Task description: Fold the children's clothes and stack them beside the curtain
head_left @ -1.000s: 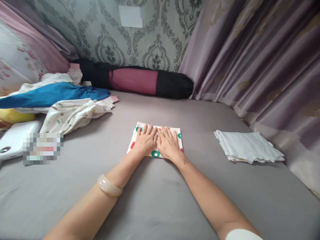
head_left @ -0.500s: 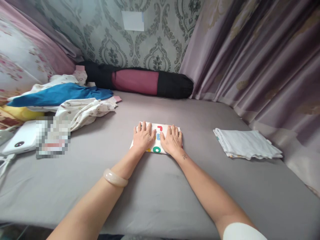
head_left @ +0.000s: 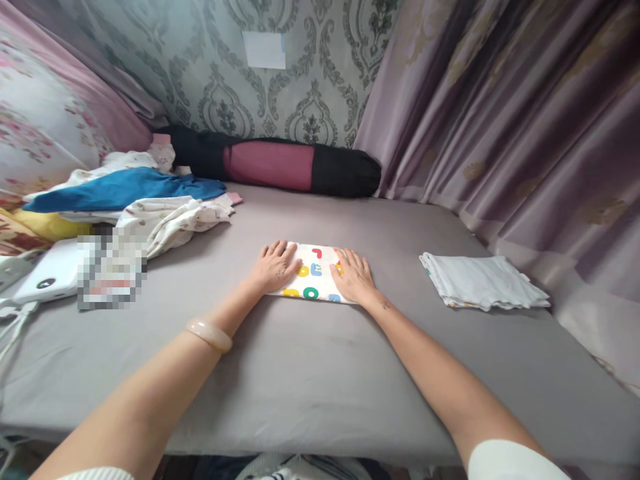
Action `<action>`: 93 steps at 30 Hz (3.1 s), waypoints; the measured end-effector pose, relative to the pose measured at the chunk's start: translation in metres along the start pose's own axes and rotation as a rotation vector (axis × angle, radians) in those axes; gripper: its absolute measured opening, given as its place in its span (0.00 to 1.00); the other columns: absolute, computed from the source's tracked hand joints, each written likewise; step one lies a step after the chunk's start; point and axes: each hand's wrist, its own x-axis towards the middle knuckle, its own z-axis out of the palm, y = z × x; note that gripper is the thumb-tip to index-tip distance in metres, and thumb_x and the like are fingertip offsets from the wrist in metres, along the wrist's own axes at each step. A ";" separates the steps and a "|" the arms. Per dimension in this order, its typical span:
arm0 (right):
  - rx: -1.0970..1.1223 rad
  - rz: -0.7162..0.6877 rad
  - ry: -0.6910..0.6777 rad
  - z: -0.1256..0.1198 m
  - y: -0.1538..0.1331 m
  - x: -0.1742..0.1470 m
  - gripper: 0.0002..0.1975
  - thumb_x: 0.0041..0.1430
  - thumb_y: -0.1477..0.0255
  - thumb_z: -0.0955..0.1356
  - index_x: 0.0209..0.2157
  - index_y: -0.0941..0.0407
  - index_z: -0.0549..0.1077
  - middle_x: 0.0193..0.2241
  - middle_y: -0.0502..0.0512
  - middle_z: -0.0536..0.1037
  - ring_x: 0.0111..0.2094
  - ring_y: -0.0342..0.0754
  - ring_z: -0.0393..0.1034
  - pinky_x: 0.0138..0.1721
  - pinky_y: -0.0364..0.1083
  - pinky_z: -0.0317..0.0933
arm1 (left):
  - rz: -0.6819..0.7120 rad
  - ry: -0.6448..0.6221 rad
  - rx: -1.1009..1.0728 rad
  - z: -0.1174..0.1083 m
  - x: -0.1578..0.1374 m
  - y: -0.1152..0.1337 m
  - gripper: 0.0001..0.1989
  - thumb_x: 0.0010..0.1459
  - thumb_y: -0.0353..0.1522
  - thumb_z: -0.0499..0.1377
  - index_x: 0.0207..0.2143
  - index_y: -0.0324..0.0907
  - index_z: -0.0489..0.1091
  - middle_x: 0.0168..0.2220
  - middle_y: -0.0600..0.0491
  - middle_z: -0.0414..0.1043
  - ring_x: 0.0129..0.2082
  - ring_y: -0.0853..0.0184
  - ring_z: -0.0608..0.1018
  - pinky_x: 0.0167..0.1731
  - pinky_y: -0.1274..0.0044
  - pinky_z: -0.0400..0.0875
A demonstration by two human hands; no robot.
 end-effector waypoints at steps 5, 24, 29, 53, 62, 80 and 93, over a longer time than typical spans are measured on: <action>0.016 -0.084 -0.040 -0.005 0.016 -0.002 0.30 0.70 0.60 0.51 0.68 0.55 0.51 0.69 0.59 0.52 0.68 0.54 0.44 0.66 0.57 0.40 | 0.140 -0.064 0.004 -0.003 0.000 -0.023 0.34 0.66 0.49 0.36 0.68 0.42 0.50 0.69 0.43 0.51 0.68 0.55 0.54 0.64 0.64 0.47; 0.057 -0.120 0.104 0.001 -0.053 -0.016 0.28 0.69 0.69 0.52 0.65 0.65 0.57 0.68 0.65 0.54 0.69 0.55 0.43 0.67 0.55 0.36 | 0.014 0.062 0.039 -0.002 -0.022 0.068 0.23 0.68 0.34 0.40 0.59 0.34 0.62 0.65 0.38 0.58 0.67 0.54 0.58 0.64 0.62 0.51; 0.062 -0.122 0.105 0.007 -0.046 -0.016 0.28 0.68 0.67 0.54 0.65 0.64 0.58 0.67 0.65 0.55 0.68 0.54 0.45 0.67 0.55 0.37 | 0.036 0.095 0.055 0.007 -0.023 0.056 0.25 0.68 0.37 0.39 0.62 0.38 0.59 0.66 0.42 0.58 0.67 0.55 0.58 0.64 0.62 0.51; 0.044 -0.423 -0.077 -0.010 0.028 -0.014 0.29 0.69 0.62 0.54 0.68 0.56 0.54 0.70 0.57 0.49 0.70 0.48 0.36 0.68 0.55 0.35 | 0.360 -0.136 -0.054 -0.019 -0.020 -0.021 0.33 0.66 0.52 0.42 0.68 0.48 0.52 0.71 0.50 0.44 0.70 0.59 0.49 0.67 0.65 0.43; 0.088 -0.090 -0.007 -0.018 -0.007 -0.009 0.29 0.70 0.65 0.51 0.67 0.63 0.54 0.69 0.64 0.49 0.70 0.54 0.40 0.68 0.56 0.35 | 0.140 0.036 0.021 -0.018 -0.008 0.012 0.29 0.68 0.45 0.40 0.63 0.38 0.59 0.67 0.40 0.55 0.67 0.55 0.57 0.65 0.63 0.50; 0.033 0.062 0.011 0.003 -0.010 0.000 0.30 0.69 0.62 0.54 0.68 0.60 0.51 0.69 0.63 0.51 0.69 0.57 0.43 0.66 0.60 0.36 | -0.074 -0.032 0.023 0.001 -0.001 0.019 0.33 0.67 0.48 0.38 0.67 0.38 0.52 0.69 0.41 0.50 0.69 0.51 0.53 0.64 0.58 0.48; 0.070 0.021 0.025 -0.007 -0.035 0.005 0.29 0.69 0.64 0.54 0.66 0.64 0.56 0.68 0.68 0.52 0.69 0.59 0.43 0.66 0.61 0.34 | -0.040 0.047 0.065 -0.004 0.004 0.040 0.27 0.68 0.42 0.42 0.63 0.37 0.60 0.67 0.39 0.54 0.68 0.51 0.56 0.64 0.57 0.49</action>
